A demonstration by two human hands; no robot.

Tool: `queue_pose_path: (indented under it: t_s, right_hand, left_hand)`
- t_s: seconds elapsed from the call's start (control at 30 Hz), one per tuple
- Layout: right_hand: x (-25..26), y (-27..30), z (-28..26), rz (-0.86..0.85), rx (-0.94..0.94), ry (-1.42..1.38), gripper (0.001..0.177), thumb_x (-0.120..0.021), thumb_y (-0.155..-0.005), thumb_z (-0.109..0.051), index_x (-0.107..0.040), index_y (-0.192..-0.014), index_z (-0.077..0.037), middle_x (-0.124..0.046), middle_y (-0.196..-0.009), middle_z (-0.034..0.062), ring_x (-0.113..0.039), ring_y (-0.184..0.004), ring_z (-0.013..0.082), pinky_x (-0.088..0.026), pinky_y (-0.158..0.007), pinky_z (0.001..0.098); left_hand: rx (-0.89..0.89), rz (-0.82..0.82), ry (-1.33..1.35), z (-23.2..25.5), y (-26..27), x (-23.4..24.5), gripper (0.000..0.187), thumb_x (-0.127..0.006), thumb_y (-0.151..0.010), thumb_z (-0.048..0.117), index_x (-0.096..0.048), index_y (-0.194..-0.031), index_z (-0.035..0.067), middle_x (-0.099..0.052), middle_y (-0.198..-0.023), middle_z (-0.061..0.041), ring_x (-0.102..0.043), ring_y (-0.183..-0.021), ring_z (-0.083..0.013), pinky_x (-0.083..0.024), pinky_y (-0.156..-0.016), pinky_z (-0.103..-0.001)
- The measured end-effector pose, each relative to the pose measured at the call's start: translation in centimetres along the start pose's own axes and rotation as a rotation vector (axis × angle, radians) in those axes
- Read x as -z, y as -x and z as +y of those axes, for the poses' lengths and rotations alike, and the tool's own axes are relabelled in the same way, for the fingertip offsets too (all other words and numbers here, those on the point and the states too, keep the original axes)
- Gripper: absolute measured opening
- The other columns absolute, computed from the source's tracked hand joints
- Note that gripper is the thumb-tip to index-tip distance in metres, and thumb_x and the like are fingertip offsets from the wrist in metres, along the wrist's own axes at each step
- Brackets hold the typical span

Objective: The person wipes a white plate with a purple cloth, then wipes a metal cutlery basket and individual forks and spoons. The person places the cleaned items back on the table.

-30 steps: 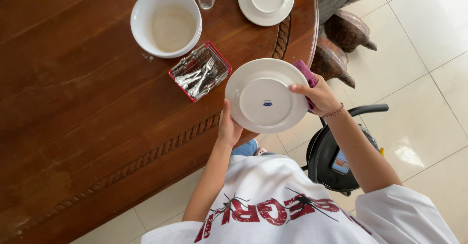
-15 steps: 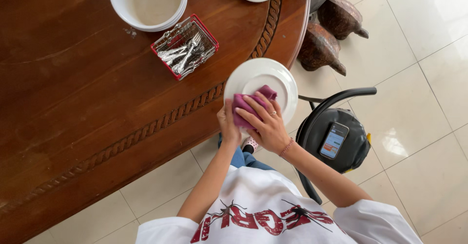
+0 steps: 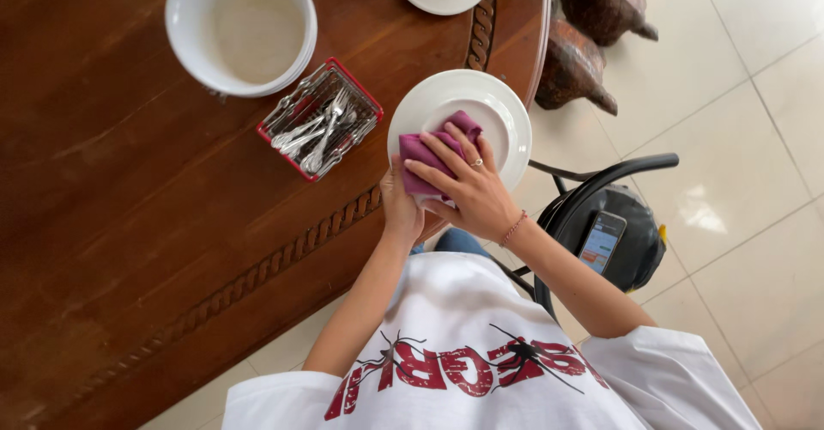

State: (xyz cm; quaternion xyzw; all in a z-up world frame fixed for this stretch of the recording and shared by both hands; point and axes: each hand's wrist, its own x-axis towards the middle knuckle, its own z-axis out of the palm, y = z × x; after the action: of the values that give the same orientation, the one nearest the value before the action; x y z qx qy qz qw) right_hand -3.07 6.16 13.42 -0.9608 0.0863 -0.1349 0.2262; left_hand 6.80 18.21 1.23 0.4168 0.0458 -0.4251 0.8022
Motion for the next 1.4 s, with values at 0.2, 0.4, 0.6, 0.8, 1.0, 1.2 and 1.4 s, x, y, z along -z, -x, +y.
queue_pose_path:
  t_s: [0.2, 0.4, 0.6, 0.8, 1.0, 1.2, 1.4]
  right_hand:
    - [5.8, 2.7, 4.3, 0.080, -0.267, -0.261, 0.061, -0.083, -0.082, -0.031, -0.063, -0.138, -0.020, -0.060, -0.147, 0.0057, -0.049, -0.145, 0.0312, -0.025, -0.121, 0.0557]
    - [6.4, 18.3, 20.8, 0.863, -0.830, -0.404, 0.018, -0.056, -0.115, 0.002, -0.067, -0.128, 0.001, -0.071, -0.110, 0.0098, -0.071, -0.099, 0.0158, -0.060, -0.090, 0.0293]
    - [-4.5, 36.3, 29.8, 0.667, -1.589, -0.168, 0.045, -0.051, -0.095, 0.002, -0.065, -0.137, -0.008, -0.065, -0.088, 0.0031, -0.059, -0.072, 0.0078, -0.053, -0.068, 0.0242]
    - [-13.7, 40.1, 28.5, -0.190, -1.999, -0.197, 0.081, -0.061, -0.085, -0.006, -0.037, -0.159, -0.026, -0.063, -0.132, 0.0239, -0.061, -0.122, 0.0380, -0.046, -0.106, 0.0424]
    - [-18.4, 41.0, 30.7, -0.378, -2.194, -0.221, 0.091, -0.063, -0.089, -0.008, -0.023, -0.164, -0.043, -0.048, -0.143, 0.0236, -0.050, -0.132, 0.0401, -0.043, -0.110, 0.0464]
    - [-20.6, 43.9, 31.9, -0.465, -2.227, -0.216, 0.092, -0.064, -0.090, -0.010, -0.020, -0.163, -0.043, -0.048, -0.143, 0.0229, -0.046, -0.134, 0.0409, -0.042, -0.111, 0.0468]
    - [-20.3, 44.0, 32.2, -0.451, -2.175, -0.220, 0.090, -0.063, -0.089, -0.010, -0.023, -0.165, -0.039, -0.052, -0.143, 0.0232, -0.047, -0.135, 0.0417, -0.041, -0.113, 0.0463]
  left_hand:
    - [0.111, 0.026, -0.001, -1.1, -3.4, 0.5, 0.057, -0.054, -0.103, 0.052, -0.057, -0.131, 0.003, -0.066, -0.124, -0.011, -0.067, -0.115, -0.0222, -0.058, -0.100, -0.040]
    - [0.207, 0.097, -0.053, -1.8, -5.7, 0.5, 0.062, -0.044, -0.106, 0.056, -0.051, -0.140, 0.004, -0.059, -0.136, -0.013, -0.062, -0.126, -0.0248, -0.056, -0.108, -0.042]
    - [0.238, 0.228, -0.027, -0.9, -7.7, -1.1, 0.064, -0.029, -0.106, 0.058, -0.042, -0.151, 0.013, -0.052, -0.148, -0.010, -0.055, -0.137, -0.0264, -0.049, -0.117, -0.044]
    - [0.207, 0.344, -0.057, 0.5, -8.6, -0.8, 0.052, -0.038, -0.110, 0.043, -0.042, -0.153, 0.014, -0.052, -0.152, -0.010, -0.052, -0.144, -0.0311, -0.045, -0.122, -0.053]
    - [0.132, 0.349, -0.151, 2.2, -8.2, 1.1, 0.057, -0.043, -0.111, 0.050, -0.043, -0.156, 0.015, -0.052, -0.156, -0.009, -0.051, -0.149, -0.0302, -0.042, -0.129, -0.054]
    - [0.125, 0.377, -0.221, 3.3, -7.8, 0.4, 0.060, -0.046, -0.109, 0.053, -0.046, -0.156, 0.016, -0.052, -0.158, -0.008, -0.050, -0.151, -0.0296, -0.040, -0.131, -0.054]
    - [0.124, 0.427, -0.157, 3.2, -7.2, -0.7, 0.061, -0.047, -0.108, 0.052, -0.049, -0.157, 0.014, -0.054, -0.160, -0.009, -0.051, -0.151, -0.0300, -0.040, -0.130, -0.053]
